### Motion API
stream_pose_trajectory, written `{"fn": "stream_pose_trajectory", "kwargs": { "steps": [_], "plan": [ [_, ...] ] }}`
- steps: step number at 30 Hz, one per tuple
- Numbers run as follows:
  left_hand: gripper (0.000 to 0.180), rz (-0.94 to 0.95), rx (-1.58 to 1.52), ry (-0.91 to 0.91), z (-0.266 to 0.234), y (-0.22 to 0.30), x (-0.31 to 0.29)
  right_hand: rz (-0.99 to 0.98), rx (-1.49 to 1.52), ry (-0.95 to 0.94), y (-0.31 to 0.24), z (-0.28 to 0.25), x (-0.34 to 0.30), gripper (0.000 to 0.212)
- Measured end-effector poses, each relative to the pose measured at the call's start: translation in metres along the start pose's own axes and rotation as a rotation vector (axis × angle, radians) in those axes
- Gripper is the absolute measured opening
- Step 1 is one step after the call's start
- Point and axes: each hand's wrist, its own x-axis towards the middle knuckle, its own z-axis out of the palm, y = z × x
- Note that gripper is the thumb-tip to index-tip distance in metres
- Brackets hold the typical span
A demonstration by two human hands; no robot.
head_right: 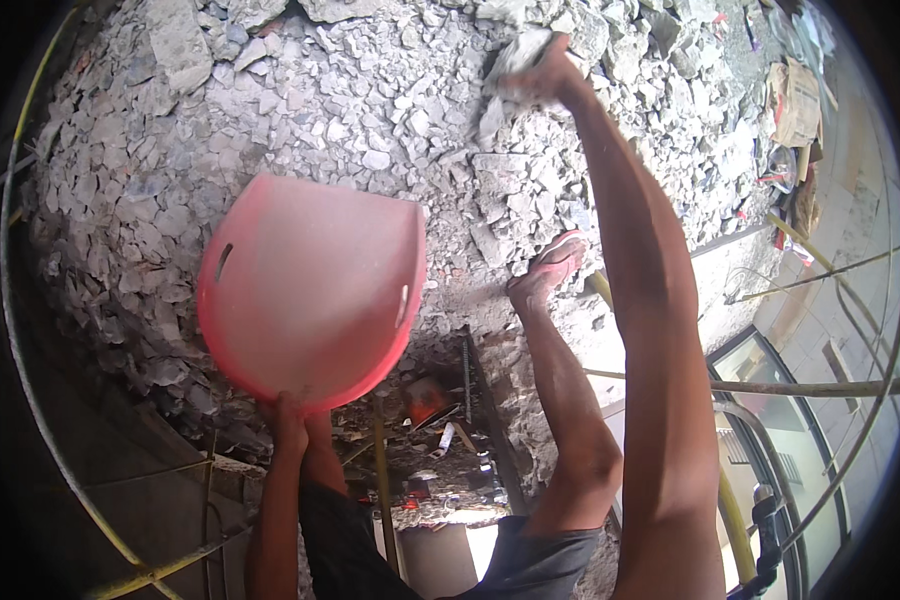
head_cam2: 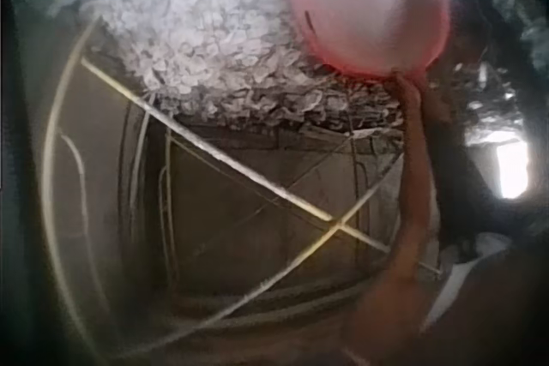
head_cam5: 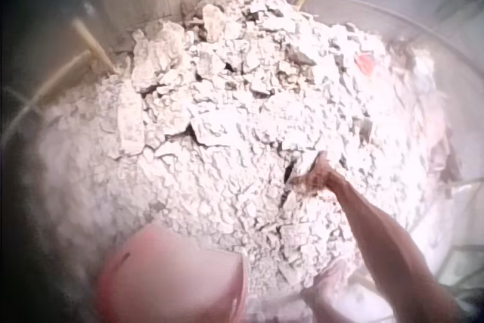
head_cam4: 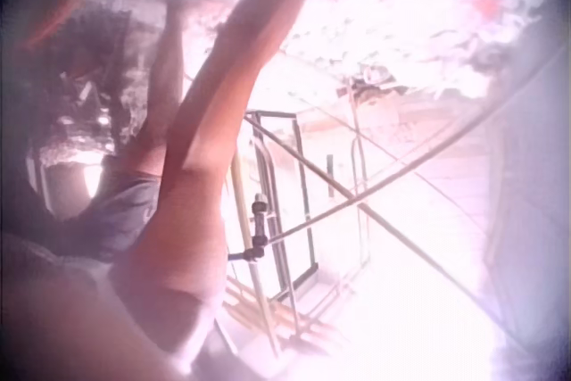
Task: The person collects fragments of rock and concrete by hand into a red container, then carries the container through a construction site and empties the debris into a pile.
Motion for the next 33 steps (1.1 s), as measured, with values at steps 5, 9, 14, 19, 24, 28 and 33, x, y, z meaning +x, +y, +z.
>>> {"fn": "stream_pose_trajectory", "kwargs": {
  "steps": [5, 9, 14, 19, 24, 28, 33],
  "plan": [
    [0.021, -0.098, 0.097, -0.136, 0.025, -0.022, -0.007, -0.323, 0.246, -0.016, -0.012, 0.034, -0.065, 0.103],
    [0.019, -0.041, 0.327, -0.283, 0.037, -0.030, -0.014, -0.436, 0.224, 0.003, -0.014, 0.132, -0.135, 0.117],
    [0.021, 0.473, 1.390, -0.395, -0.011, -0.045, 0.036, -0.467, 0.122, -0.197, -0.032, 0.153, -0.161, 0.112],
    [0.028, -0.172, 0.069, -0.074, 0.000, -0.099, 0.083, 0.164, -0.258, 0.494, 0.094, 0.040, -0.034, 0.117],
    [0.039, -0.114, -0.127, -0.170, 0.027, -0.116, 0.086, 0.198, -0.309, 0.383, 0.159, 0.011, 0.004, 0.074],
    [0.042, 0.051, -0.241, -0.231, -0.007, -0.112, 0.101, 0.105, -0.253, 0.399, 0.088, 0.054, -0.041, 0.058],
    [0.048, -0.030, 0.040, -0.302, -0.033, -0.102, 0.149, -0.274, 0.146, 0.264, 0.037, 0.132, -0.111, 0.067]
  ]
}}
